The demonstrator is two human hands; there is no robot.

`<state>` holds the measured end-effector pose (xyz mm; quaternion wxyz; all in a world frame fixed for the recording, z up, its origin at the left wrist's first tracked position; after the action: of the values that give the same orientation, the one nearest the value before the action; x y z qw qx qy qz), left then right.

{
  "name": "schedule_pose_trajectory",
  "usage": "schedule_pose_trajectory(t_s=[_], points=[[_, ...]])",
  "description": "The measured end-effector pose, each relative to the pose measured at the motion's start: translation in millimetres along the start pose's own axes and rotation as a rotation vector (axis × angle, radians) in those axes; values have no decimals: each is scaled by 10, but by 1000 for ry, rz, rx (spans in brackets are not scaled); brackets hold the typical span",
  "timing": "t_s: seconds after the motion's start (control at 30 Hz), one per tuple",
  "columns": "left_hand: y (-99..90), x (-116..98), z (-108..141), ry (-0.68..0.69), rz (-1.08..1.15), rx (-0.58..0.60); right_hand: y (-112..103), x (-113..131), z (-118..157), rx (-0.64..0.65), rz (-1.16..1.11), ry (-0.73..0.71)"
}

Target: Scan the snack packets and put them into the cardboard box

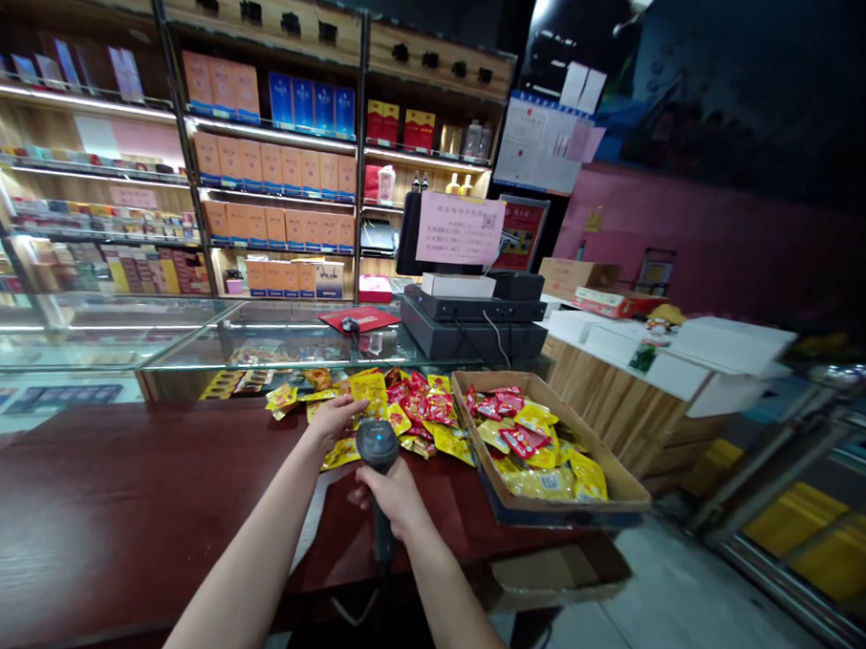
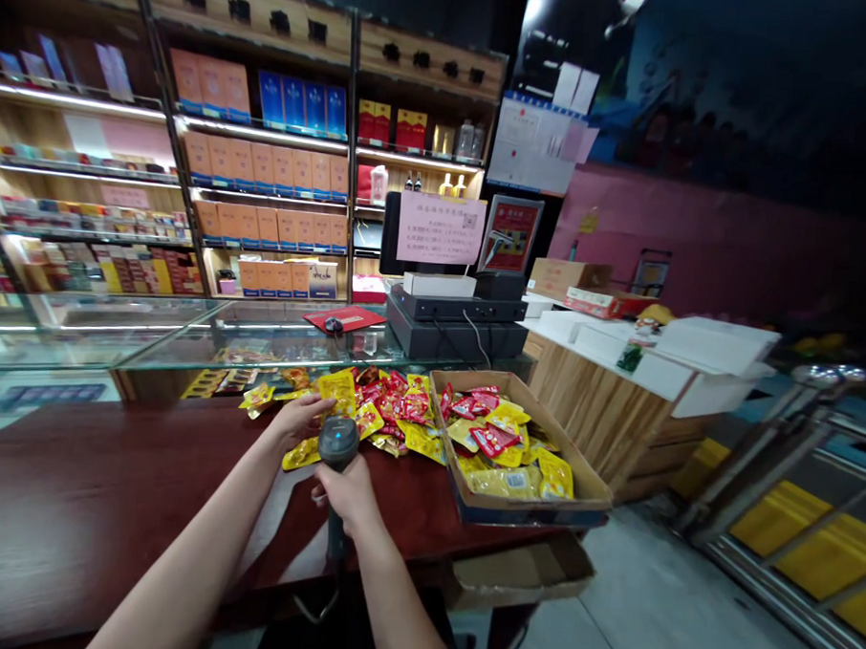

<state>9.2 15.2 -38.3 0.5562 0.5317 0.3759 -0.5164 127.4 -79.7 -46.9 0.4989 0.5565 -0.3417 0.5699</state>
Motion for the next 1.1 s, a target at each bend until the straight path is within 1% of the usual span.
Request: schedule_pose_trajectory(t_s=[0.13,0.3,0.5,0.63,0.93,1.0,1.1], points=[[22,-221,-99,15,-34,15,-44,78,-70,-48,27,-27],[24,-361,-175,29,-60,40,-54,166,-178,-73,76,-21],[18,-372,-192,36,-80,51,-35,203,-203,-73,95,1],[48,-363,-176,39,-74,60,-40,220,-205,-68,95,-9],[108,-380,-199,14,-72,51,-131,215,-310,-68,69,4],[138,-403,-241,14,-66,67,-232,330,-349,-97,84,-49],[261,-446,-346,18,-60,115,-495,656,-433,-200,106,-215]])
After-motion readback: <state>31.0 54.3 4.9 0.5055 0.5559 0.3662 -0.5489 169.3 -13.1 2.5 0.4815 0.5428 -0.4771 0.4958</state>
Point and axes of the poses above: each hand's wrist, its own z-axis away from the middle knuckle, its own y-axis out of the palm, x = y × z, the point moved 8 cm from there along -z, towards the middle knuckle, and after that the axes turned 10 degrees about x, right-handed, at the moved point
